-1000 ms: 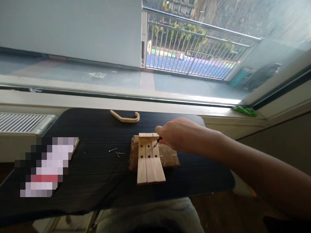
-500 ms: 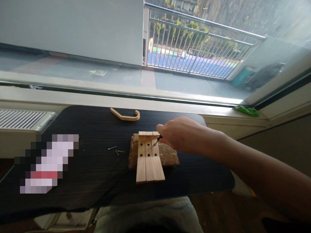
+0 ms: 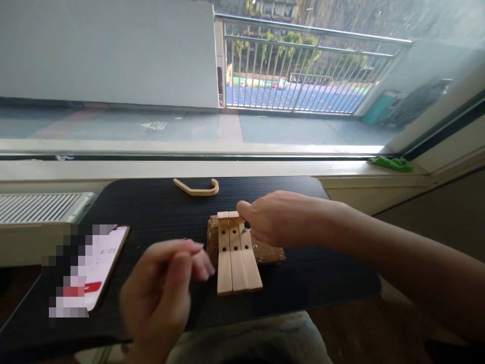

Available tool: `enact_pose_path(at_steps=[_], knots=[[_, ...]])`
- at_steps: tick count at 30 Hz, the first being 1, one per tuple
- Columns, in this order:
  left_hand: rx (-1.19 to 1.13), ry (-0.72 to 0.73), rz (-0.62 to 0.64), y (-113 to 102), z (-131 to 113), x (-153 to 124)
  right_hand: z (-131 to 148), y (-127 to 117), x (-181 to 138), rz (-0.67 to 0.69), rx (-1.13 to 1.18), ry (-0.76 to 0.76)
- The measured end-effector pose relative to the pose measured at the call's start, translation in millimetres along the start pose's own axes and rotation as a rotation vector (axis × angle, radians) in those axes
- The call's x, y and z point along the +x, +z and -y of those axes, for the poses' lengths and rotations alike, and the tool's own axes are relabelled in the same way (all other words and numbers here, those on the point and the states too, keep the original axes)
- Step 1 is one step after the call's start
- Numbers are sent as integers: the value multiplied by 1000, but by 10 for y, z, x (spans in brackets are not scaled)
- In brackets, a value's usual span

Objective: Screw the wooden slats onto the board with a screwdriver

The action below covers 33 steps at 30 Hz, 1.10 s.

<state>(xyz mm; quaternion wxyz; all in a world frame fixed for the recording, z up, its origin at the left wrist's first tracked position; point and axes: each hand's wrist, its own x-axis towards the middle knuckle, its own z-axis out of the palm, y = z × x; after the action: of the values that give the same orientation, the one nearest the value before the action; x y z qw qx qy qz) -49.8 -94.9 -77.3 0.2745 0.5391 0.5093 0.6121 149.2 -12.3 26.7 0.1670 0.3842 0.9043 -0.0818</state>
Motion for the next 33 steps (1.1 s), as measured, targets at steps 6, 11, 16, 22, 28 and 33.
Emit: enact_pose_path(at_steps=[6, 11, 16, 22, 28, 33], knots=[[-8, -11, 25, 513, 391, 742, -18, -18, -25, -12, -2, 41], [-147, -97, 82, 719, 699, 1028, -15, -39, 0, 15, -28, 46], [-144, -164, 205, 745, 971, 940, -44, -14, 31, 19, -49, 52], [-110, -142, 422, 678, 991, 866, -52, -21, 52, 31, -113, 37], [-71, -100, 610, 657, 944, 827, -88, 13, 73, 5, -150, -72], [3, 3, 672, 640, 950, 817, -120, 71, 103, 6, -124, -100]])
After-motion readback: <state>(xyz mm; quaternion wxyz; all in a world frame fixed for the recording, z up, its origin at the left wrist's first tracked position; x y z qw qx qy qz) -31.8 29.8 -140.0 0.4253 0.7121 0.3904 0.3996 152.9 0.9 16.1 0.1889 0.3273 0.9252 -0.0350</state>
